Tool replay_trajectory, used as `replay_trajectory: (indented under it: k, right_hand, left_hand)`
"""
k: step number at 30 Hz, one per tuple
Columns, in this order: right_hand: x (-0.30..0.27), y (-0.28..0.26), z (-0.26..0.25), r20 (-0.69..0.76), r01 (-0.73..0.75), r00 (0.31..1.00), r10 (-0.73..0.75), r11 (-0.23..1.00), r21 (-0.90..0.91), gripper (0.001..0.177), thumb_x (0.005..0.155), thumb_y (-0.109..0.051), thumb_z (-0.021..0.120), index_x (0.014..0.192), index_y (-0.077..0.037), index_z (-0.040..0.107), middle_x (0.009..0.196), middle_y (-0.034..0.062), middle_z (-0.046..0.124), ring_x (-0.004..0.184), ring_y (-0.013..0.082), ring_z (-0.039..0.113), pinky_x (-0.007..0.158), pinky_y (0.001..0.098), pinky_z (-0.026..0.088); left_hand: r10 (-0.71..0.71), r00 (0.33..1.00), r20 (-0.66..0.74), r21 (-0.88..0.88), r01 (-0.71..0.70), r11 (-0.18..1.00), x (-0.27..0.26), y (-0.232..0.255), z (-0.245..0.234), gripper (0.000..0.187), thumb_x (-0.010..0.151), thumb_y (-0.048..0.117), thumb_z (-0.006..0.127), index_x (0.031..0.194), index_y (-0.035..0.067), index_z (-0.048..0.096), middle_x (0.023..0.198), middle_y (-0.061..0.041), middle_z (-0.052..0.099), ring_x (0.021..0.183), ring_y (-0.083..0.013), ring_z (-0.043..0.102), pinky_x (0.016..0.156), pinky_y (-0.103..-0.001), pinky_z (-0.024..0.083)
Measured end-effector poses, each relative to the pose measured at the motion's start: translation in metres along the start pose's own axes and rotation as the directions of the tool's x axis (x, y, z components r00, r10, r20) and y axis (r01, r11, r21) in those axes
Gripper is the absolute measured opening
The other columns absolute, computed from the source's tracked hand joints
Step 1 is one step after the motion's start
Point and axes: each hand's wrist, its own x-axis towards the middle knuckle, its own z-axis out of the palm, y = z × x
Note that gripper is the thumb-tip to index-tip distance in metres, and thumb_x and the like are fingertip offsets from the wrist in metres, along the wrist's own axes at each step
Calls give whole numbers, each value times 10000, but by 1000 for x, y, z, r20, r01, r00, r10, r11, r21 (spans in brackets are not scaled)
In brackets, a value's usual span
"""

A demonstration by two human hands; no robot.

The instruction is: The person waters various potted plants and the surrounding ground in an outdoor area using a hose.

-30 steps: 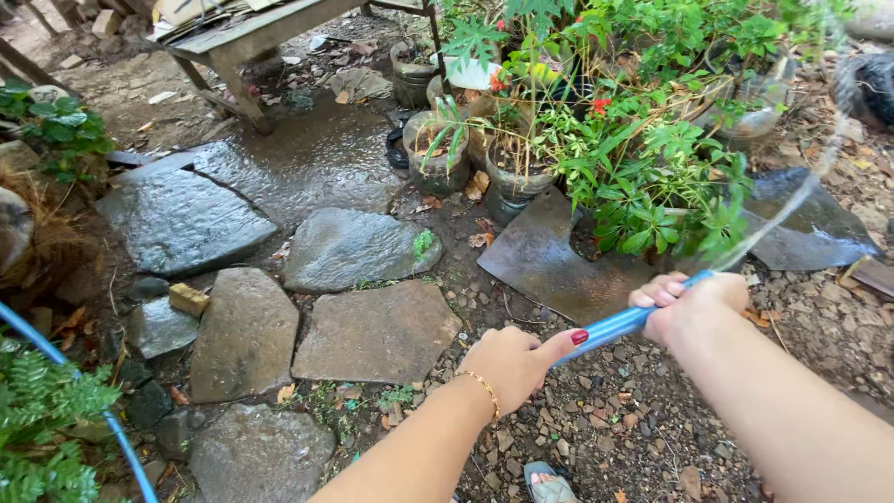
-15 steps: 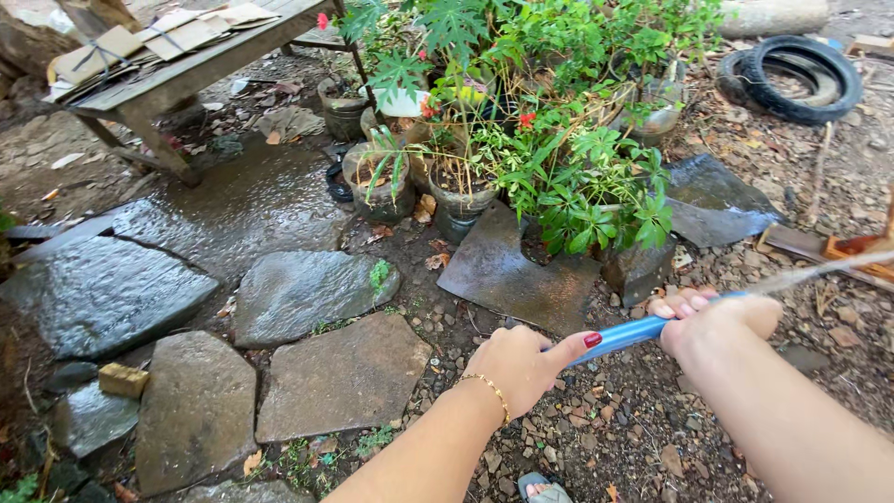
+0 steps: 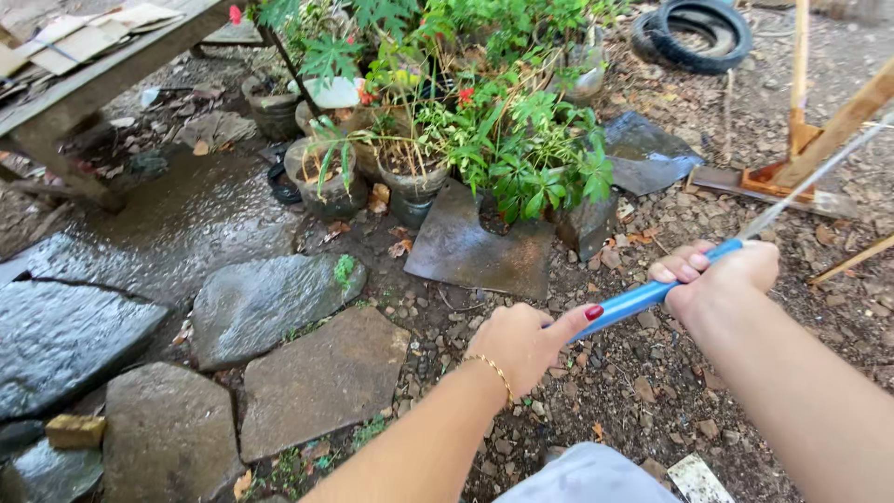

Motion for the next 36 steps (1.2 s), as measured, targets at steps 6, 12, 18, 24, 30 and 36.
replay_trajectory:
  k: [6,12,18,24,30,36]
  right_hand:
    - [-20,-16,-16,77,-42,996,45,998,-39,392,975,-420,341,672,-173,372,515,-28,332,424,123,293,456,311,295]
    - [-27,-58,-59,-21,142,990,-140,980,138,406,948,-441,333,654,-161,353,499,-2,332,414,150,306,436,338,279]
    - [-32,-127,-134,-54,98,995,-89,978,182,448,1025,-427,254,672,-162,328,516,-21,312,430,130,303,447,317,283]
    - [-34,-183,-104,299,-162,932,204,974,-160,462,1065,-393,240,652,-208,329,506,-74,300,414,78,284,430,278,281]
    - [-50,-195,-107,138,-66,988,70,997,-35,509,1039,-493,236,647,-184,338,496,-65,301,409,78,280,431,268,253]
    - [-60,-210,-137,38,4,999,-5,1000,28,497,1043,-469,241,669,-173,379,500,-76,303,410,74,274,432,270,263]
  left_hand:
    - [38,999,2,-12,-38,999,-12,8,11,837,834,823,449,789,58,784,729,-153,746,756,-316,761,772,-425,586]
    - [140,988,-66,56,-136,989,-20,37,61,867,866,826,409,753,48,775,739,-164,736,787,-340,730,792,-450,560]
    - [217,974,-62,132,-208,969,-48,94,101,829,807,843,460,764,89,800,748,-154,727,790,-343,726,778,-459,562]
    - [246,954,-171,84,-235,968,-78,123,119,793,795,835,485,759,111,808,683,-139,727,714,-333,730,718,-454,568]
    - [217,962,-167,71,-208,976,-84,145,116,731,762,824,518,777,157,817,697,-120,745,725,-320,739,705,-461,567]
    - [291,950,-116,97,-280,955,-86,150,129,770,804,822,507,771,115,810,748,-144,740,763,-338,728,721,-467,562]
